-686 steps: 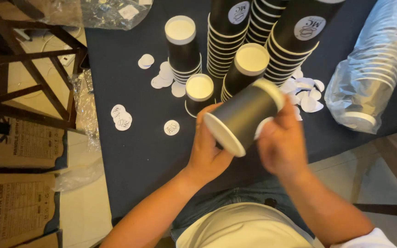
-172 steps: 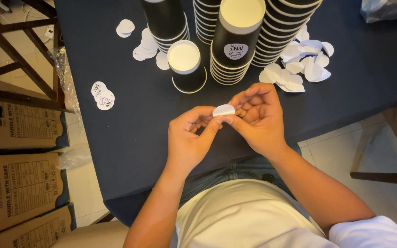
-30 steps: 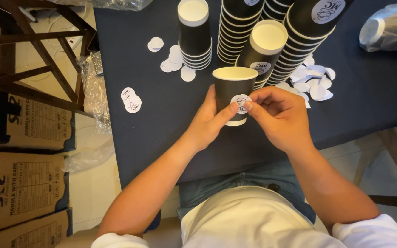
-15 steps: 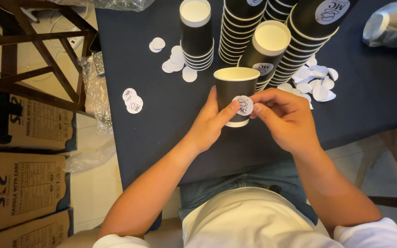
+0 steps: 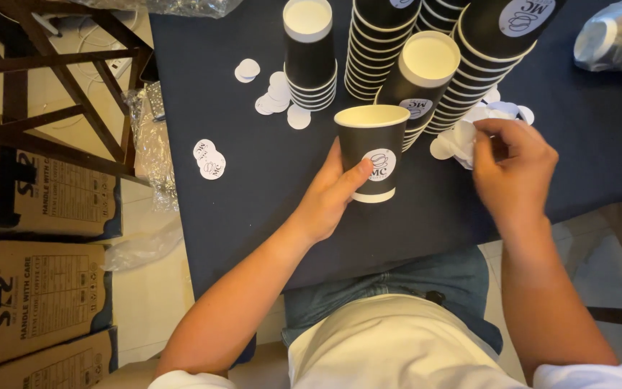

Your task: Sticking circular labels onto black paper cups

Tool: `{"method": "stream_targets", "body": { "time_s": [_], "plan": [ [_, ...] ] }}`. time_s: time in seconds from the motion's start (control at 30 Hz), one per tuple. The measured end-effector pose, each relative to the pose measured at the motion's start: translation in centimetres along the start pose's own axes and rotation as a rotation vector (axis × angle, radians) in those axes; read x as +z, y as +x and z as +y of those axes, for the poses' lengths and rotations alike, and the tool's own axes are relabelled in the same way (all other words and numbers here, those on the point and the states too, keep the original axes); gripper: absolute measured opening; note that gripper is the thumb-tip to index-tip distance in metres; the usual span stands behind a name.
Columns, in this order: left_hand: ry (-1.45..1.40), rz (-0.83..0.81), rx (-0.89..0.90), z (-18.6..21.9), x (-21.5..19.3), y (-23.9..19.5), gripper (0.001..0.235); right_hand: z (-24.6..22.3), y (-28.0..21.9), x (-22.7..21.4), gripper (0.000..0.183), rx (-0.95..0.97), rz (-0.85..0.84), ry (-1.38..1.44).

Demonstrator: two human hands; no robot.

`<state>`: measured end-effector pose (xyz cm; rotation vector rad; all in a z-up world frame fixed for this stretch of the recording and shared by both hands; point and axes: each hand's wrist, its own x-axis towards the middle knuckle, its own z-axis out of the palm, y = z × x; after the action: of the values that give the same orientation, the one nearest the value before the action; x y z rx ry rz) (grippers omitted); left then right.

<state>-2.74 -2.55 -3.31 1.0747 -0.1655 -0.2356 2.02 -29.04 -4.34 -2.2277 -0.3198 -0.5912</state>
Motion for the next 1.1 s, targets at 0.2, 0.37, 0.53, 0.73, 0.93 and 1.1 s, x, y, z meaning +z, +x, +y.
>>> {"method": "stream_targets", "body": {
  "time_s": [0.2, 0.37, 0.53, 0.73, 0.93, 1.1],
  "plan": [
    [0.036, -0.082, 0.119, -2.3, -1.1, 0.3, 0.069, -3.6, -1.8, 0.3, 0.021, -0.031, -0.062, 0.094],
    [0.387, -0.204, 0.237, -2.1, -1.2, 0.3, 0.079, -6.9, -2.5, 3.0, 0.082, 0.211, -0.350, 0.712],
    [0.305, -0.240, 0.252, -3.6, -2.1, 0.4, 0.083, -6.8, -2.6, 5.0, 0.074, 0.053, -0.419, 0.787],
    [0.405, -0.257, 0.300, -4.7, -1.9, 0.5, 0.079, -6.7, -1.1, 3.9, 0.085, 0.216, -0.411, 1.109],
    [0.685, 0.048, 0.424, 1.7, 1.2, -0.8, 0.077, -10.5, 4.9, -4.9, 0.074, -0.221, -0.115, 0.358],
    [0.770, 0.433, 0.463, 2.7, -0.1, 1.6, 0.071, -11.3, 10.9, -8.8, 0.067, -0.606, -0.098, -0.165]
  ]
}}
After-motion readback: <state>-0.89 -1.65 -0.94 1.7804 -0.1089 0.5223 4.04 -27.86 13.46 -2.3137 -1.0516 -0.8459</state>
